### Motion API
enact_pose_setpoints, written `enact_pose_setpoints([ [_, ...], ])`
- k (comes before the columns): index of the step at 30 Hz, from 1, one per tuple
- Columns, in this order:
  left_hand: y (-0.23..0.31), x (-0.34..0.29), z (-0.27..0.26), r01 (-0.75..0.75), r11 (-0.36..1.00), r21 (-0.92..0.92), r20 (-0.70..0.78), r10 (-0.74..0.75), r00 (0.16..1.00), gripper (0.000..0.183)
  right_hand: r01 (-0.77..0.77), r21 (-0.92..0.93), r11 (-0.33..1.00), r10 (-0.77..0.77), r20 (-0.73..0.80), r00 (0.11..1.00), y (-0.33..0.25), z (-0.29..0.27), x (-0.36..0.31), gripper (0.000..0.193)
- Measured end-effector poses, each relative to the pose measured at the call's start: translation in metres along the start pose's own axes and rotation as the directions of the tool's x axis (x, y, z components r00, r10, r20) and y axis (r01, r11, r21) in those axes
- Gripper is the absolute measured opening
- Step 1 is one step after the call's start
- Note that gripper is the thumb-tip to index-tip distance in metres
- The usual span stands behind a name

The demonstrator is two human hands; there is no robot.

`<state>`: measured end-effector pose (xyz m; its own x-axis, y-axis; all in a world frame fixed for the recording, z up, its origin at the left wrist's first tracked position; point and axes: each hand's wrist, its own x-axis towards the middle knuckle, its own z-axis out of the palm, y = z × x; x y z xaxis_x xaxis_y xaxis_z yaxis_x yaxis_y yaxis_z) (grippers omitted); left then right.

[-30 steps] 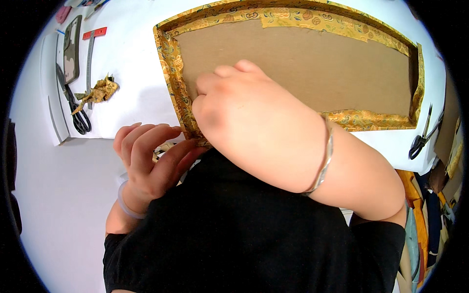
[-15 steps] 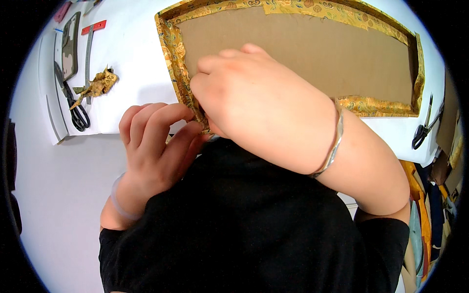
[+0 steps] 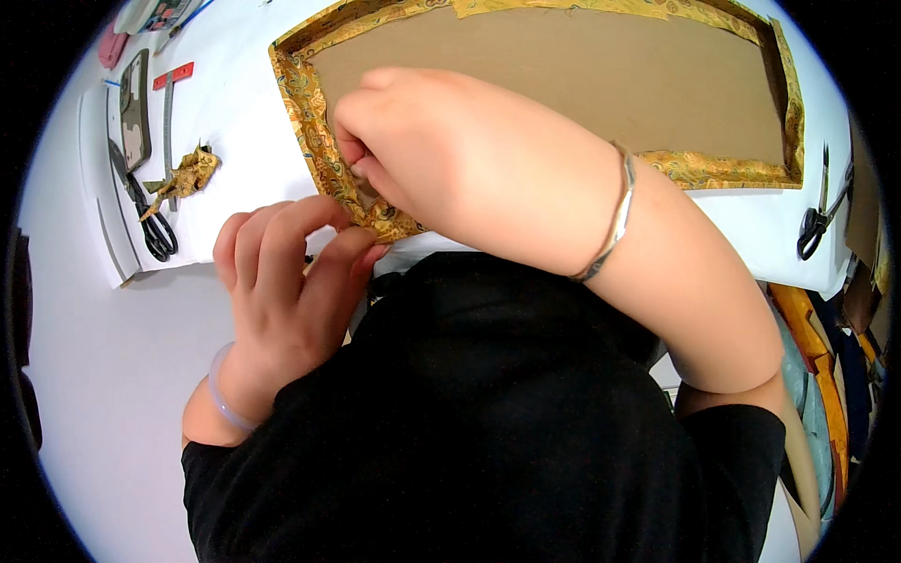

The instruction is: The person aligns and presses a patterned gold ribbon along the edges of a rectangular cardboard frame, then uses a hot iron to secure the ribbon in place. The person repeatedly adjusts the ribbon and irons different sections to ensure adhesion.

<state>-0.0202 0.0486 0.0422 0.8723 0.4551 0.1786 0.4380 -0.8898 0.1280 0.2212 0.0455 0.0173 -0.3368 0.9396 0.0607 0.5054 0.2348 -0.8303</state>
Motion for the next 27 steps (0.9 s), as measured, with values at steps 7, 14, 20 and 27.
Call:
enact_pose_setpoints([
  [7, 0.01, 0.002, 0.005, 0.06, 0.993, 0.103, 0.025, -0.063, 0.998, 0.025, -0.049, 0.047, 0.998, 0.049, 0.003, 0.999, 0.001, -0.012, 0.001, 0.009],
  [14, 0.018, 0.009, -0.008, 0.131, 0.991, 0.025, 0.028, -0.132, 0.991, 0.022, 0.025, -0.345, 0.938, -0.163, -0.378, 0.912, 0.013, -0.066, 0.004, 0.013],
  [20, 0.017, 0.011, -0.004, 0.149, 0.988, -0.038, 0.042, -0.148, 0.988, 0.027, -0.035, -0.442, 0.896, -0.116, -0.309, 0.944, -0.004, -0.091, 0.009, 0.019],
  [27, 0.025, 0.005, -0.003, 0.222, 0.972, -0.077, -0.006, -0.223, 0.975, 0.026, 0.046, -0.236, 0.971, -0.074, -0.111, 0.991, -0.018, -0.031, -0.017, 0.009],
])
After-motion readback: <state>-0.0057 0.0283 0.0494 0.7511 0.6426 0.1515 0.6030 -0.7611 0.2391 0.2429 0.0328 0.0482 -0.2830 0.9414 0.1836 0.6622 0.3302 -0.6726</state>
